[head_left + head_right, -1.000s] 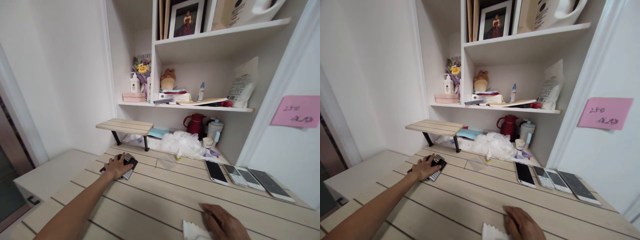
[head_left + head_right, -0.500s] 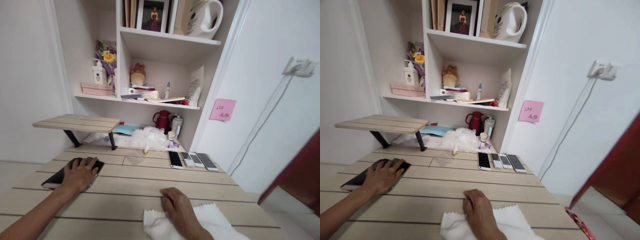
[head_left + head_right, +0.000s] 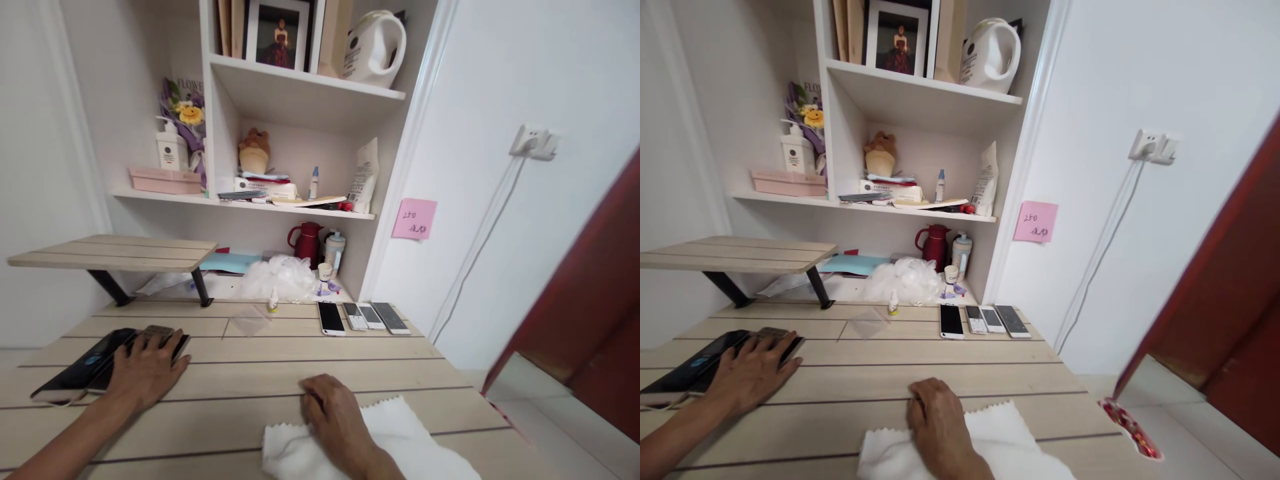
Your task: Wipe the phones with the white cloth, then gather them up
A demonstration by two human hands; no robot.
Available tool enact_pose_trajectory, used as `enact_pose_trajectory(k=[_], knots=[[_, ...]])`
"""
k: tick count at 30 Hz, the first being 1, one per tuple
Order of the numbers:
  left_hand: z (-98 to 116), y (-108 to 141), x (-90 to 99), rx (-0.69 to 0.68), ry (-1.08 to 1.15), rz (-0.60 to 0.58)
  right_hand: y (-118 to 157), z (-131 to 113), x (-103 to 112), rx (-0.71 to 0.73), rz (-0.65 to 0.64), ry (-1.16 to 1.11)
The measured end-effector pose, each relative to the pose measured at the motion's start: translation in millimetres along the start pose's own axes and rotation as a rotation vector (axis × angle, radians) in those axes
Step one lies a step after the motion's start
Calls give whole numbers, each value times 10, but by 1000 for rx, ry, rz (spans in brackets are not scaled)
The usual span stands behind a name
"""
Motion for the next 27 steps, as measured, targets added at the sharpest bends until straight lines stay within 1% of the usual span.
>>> enact_pose_trajectory(k=[2,4,5,6,7,8,10,11,12,13,14,15,17,18,21,22,24,25,27], knots=[[80,29,43,-32,-41,84,-4,5,6,2,14,-3],[272,119,108,-101,-59,190,-7,8,12,4,28,-9],[399,185,125,-117,-26,207,-8,7,13,4,36,-12],[573,268,125,-174,23,200,-8,3,13,1,47,-14],[798,376,114,-285,84,190,-8,-3,10,-2,60,-16],[1048,512,102,-414,148,206,-6,-9,6,-7,78,-16],[1536,822,53,-630,264,304,-2,-19,1,-13,116,-17],[1771,974,-5,-736,297,341,-2,-18,5,-11,132,-23],[1999,1116,-87,-857,305,352,-5,-8,20,-14,143,-28],[2183,1232,-167,-935,322,388,-15,16,48,-28,144,-16],[2332,1311,-250,-968,334,414,-34,52,92,-55,140,14],[2447,1351,-328,-958,349,429,-62,98,157,-93,134,57],[2625,1368,-461,-943,374,401,-155,202,335,-181,128,177],[2691,1357,-507,-932,382,373,-219,246,439,-207,145,206],[2823,1301,-559,-911,413,290,-463,336,682,-288,190,292],[2837,1270,-559,-885,446,265,-549,349,719,-314,197,316],[2824,1205,-554,-818,510,238,-701,354,727,-362,201,360],[2803,1177,-551,-800,525,241,-762,354,705,-384,199,378],[2739,1132,-536,-798,511,285,-848,364,638,-431,196,406]])
Point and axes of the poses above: each hand's wrist, its own y-axis away from the middle knuckle, its own x-axis out of the back of the hand, z = x × y, the point moved 5 cm from there along -y, towards the middle knuckle, and after that the axes turned 14 degrees about -z, right-handed, at the moved point
